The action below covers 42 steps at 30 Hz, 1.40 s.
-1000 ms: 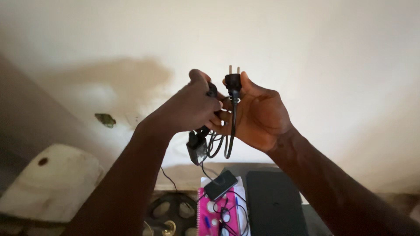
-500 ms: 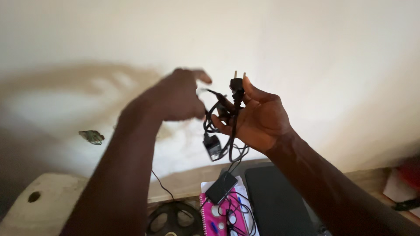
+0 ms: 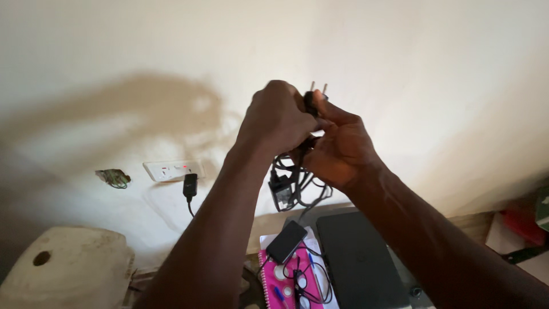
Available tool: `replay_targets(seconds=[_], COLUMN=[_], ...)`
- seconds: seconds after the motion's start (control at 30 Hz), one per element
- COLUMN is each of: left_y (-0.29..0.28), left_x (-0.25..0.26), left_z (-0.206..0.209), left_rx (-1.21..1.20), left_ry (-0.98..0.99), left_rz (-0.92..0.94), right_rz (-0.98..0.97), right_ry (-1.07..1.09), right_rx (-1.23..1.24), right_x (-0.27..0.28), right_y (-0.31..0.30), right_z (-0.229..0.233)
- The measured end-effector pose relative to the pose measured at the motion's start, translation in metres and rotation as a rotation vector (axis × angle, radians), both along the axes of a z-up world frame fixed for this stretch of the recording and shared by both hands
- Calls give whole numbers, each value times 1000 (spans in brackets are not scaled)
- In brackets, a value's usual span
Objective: The person untangles a laptop power adapter cable, plugs the adapter into a wall socket, and connects the power cord to a laptop. They then open the laptop lid and press the power button to start the device.
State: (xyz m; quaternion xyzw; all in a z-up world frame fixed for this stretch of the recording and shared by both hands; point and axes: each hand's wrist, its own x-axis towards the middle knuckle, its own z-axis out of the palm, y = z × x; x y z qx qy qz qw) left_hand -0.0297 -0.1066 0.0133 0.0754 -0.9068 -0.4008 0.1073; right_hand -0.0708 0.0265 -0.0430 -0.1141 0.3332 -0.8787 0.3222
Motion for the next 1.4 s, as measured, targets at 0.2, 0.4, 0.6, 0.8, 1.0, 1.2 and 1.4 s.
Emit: replay_targets(seconds=[0.2, 0.4, 0.6, 0.8, 1.0, 1.2, 1.4], left_y=[-38, -112, -163, -174, -150, -97, -64], left_x=[-15, -3, 9, 24, 18, 10, 65], left_z=[-18, -46, -84, -132, -189, -266, -293], left_rx=[364, 850, 1094, 1007, 540, -773, -164], left_ry=[-53, -117, -263, -400, -588, -662, -881], left_rz=[-136, -254, -47, 214, 118, -278, 318], right_rz=[-98, -229, -331, -332, -300, -180, -116], right_ry=[-146, -240, -373, -390, -275, -200, 26], right_rx=[125, 118, -44, -251, -322, -385, -359], right_x=[-1, -16, -34, -50, -52, -67, -96], right_y=[-4, 3, 22, 32, 27, 44, 80], right_z=[-3, -10, -15, -6, 5, 30, 60])
